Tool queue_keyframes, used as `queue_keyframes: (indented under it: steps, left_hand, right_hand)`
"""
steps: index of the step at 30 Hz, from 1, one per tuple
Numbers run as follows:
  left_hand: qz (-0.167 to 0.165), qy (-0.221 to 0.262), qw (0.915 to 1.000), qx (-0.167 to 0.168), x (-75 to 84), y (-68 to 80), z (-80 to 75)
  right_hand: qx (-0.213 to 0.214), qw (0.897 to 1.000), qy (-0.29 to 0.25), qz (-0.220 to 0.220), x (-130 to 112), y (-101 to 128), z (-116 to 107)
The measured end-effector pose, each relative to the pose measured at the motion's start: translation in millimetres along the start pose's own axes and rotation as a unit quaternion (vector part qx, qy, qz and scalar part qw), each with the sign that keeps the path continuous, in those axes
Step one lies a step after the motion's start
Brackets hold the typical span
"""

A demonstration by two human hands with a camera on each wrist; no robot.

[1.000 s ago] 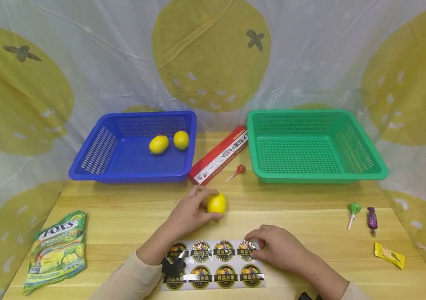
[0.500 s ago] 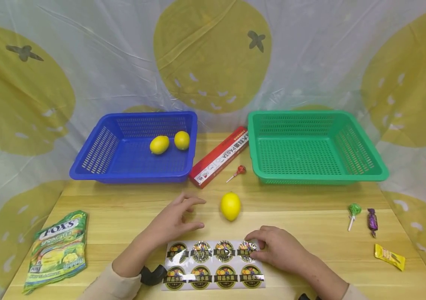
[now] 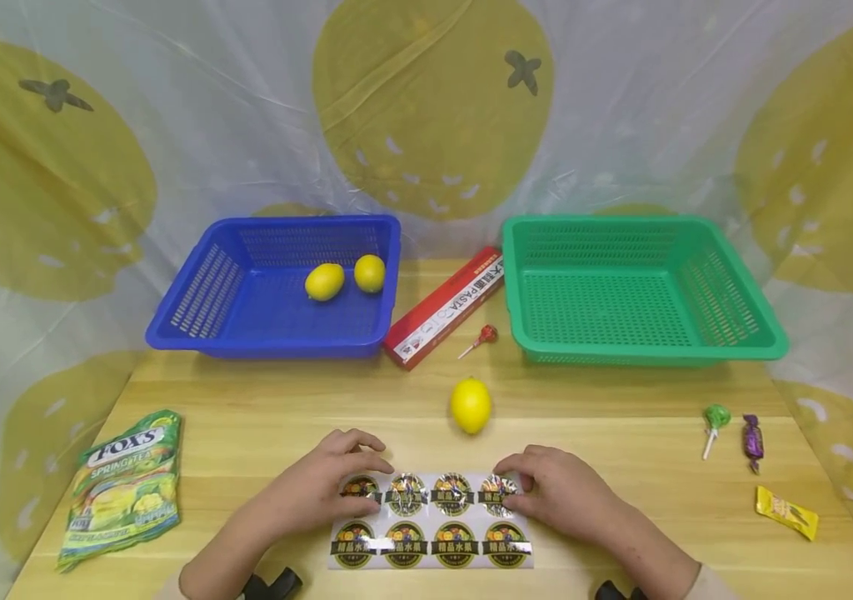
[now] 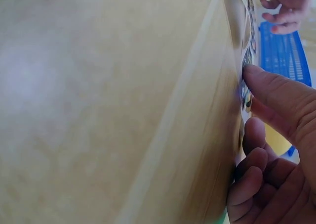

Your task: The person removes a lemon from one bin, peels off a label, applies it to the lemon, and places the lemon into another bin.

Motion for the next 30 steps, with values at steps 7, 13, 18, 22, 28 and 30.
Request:
queue_keyframes:
  steps: [7,13,18,22,28,30]
  left_hand:
    - [0.001,0.010,0.9989,-0.047,1.0,-4.1,9.5]
    - [0.019,-0.022,0.9985,-0.047,-2.3,-11.1,11.1]
    - [0.041,-0.036,0.9976,-0.043,-4.1,-15.9,11.3]
    - [0.057,-0.049,0.9962,-0.043,-5.1,-17.2,11.5]
    - [0.058,-0.056,0.9956,-0.047,-7.1,-17.8,11.2]
    - [0.055,-0.056,0.9958,-0.047,-7.5,-18.8,10.8]
  right_hand:
    - [0.003,1.000,-0.001,0.008,0,-5,-4]
    - [0.006,1.000,0.002,0.019,5,-9,-5]
    - [0.011,1.000,0.001,0.029,10,-12,-6]
    - [0.012,0.999,-0.007,0.031,11,-12,-5]
    - [0.020,1.000,-0.008,0.017,10,-12,-5]
    - [0.023,1.000,-0.009,0.014,10,-13,-6]
Point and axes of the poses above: each hand's wrist, its own y-axis away from the middle knuckle, its own z-axis out of the palm, x = y × z, the point moved 5 cm from there along -y, towards the middle knuckle, and after that the axes turned 4 degrees about x, right-handed, at the moved point
